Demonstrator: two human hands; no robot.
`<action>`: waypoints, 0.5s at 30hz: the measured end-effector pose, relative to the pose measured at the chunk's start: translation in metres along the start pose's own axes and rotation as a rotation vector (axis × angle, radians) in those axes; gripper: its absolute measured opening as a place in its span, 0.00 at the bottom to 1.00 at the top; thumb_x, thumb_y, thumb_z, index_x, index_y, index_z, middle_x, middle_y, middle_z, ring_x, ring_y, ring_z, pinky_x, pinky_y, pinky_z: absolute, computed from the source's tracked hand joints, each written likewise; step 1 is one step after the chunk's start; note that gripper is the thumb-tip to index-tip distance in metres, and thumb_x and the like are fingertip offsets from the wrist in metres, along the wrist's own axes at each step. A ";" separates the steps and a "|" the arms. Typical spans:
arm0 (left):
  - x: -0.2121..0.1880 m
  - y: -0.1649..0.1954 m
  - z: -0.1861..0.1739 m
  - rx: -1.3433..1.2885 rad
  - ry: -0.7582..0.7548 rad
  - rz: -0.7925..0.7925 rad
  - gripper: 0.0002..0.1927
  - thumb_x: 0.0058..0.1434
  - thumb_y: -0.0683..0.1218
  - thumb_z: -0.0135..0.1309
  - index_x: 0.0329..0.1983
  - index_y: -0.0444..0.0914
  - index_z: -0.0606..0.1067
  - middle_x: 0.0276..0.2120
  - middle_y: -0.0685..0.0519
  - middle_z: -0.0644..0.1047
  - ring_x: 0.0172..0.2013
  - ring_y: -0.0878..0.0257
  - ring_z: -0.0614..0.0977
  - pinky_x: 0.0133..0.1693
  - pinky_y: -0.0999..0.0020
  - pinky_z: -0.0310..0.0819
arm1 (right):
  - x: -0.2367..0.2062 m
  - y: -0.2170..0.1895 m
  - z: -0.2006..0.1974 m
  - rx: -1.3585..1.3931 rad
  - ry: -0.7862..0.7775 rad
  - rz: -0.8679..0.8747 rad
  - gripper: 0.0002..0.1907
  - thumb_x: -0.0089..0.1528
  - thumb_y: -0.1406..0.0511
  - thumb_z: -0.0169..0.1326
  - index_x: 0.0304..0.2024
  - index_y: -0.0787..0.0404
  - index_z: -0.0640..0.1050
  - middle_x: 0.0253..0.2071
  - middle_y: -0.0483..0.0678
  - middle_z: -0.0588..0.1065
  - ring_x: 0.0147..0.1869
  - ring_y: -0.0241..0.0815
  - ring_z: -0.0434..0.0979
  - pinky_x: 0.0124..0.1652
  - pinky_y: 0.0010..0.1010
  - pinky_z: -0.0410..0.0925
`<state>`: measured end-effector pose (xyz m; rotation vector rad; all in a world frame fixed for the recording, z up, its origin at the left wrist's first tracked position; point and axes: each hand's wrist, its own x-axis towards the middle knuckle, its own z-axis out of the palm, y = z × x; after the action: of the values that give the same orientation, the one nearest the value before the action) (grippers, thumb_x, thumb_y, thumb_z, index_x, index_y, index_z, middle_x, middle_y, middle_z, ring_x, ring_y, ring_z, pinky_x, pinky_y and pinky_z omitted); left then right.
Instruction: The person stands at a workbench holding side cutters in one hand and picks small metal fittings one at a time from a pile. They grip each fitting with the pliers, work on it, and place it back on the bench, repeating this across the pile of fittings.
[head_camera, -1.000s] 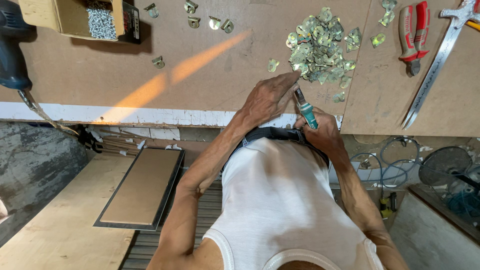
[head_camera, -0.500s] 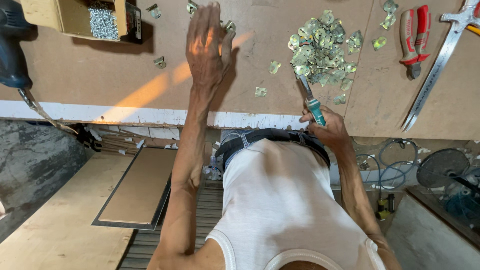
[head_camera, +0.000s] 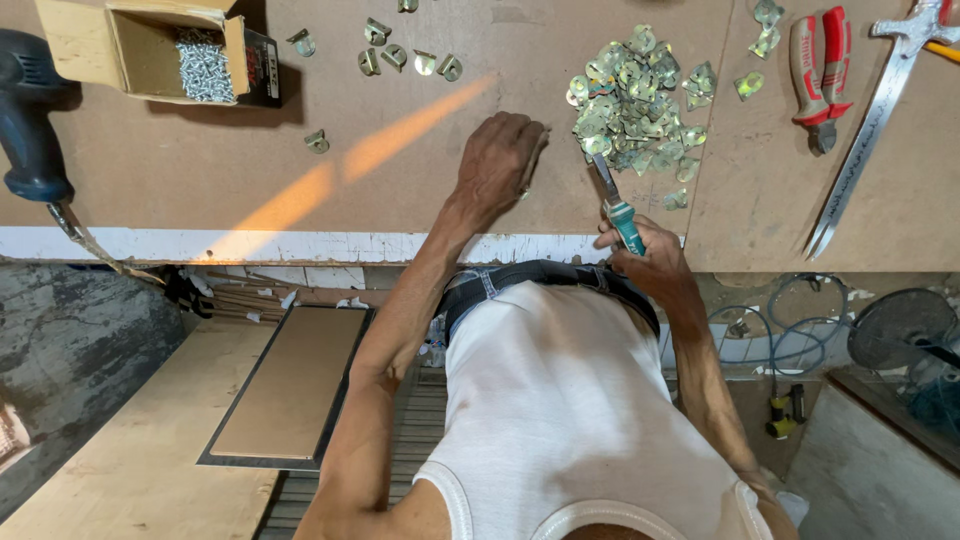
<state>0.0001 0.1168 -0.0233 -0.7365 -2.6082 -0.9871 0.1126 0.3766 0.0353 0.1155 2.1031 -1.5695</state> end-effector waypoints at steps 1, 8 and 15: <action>-0.001 -0.001 -0.001 -0.169 -0.015 -0.131 0.09 0.68 0.45 0.56 0.40 0.33 0.79 0.34 0.45 0.80 0.36 0.54 0.82 0.39 0.58 0.77 | 0.002 0.001 -0.001 -0.040 -0.023 -0.038 0.14 0.54 0.72 0.53 0.42 0.66 0.81 0.56 0.51 0.75 0.48 0.38 0.76 0.44 0.29 0.71; 0.001 0.014 -0.004 -1.022 -0.279 -0.712 0.20 0.73 0.52 0.48 0.31 0.33 0.72 0.28 0.49 0.80 0.31 0.61 0.86 0.30 0.67 0.84 | 0.009 0.004 -0.002 -0.305 -0.116 0.008 0.20 0.50 0.74 0.52 0.45 0.63 0.82 0.54 0.52 0.77 0.43 0.43 0.77 0.41 0.32 0.71; 0.012 0.018 -0.012 -1.094 -0.420 -0.711 0.19 0.71 0.53 0.46 0.31 0.34 0.73 0.28 0.52 0.80 0.29 0.62 0.88 0.30 0.68 0.87 | 0.009 0.002 0.003 -0.362 -0.118 -0.112 0.21 0.50 0.76 0.53 0.45 0.63 0.82 0.52 0.53 0.77 0.45 0.44 0.78 0.43 0.32 0.72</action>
<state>0.0005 0.1242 0.0001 -0.1292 -2.5117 -2.8227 0.1066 0.3727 0.0296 -0.2188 2.2914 -1.1956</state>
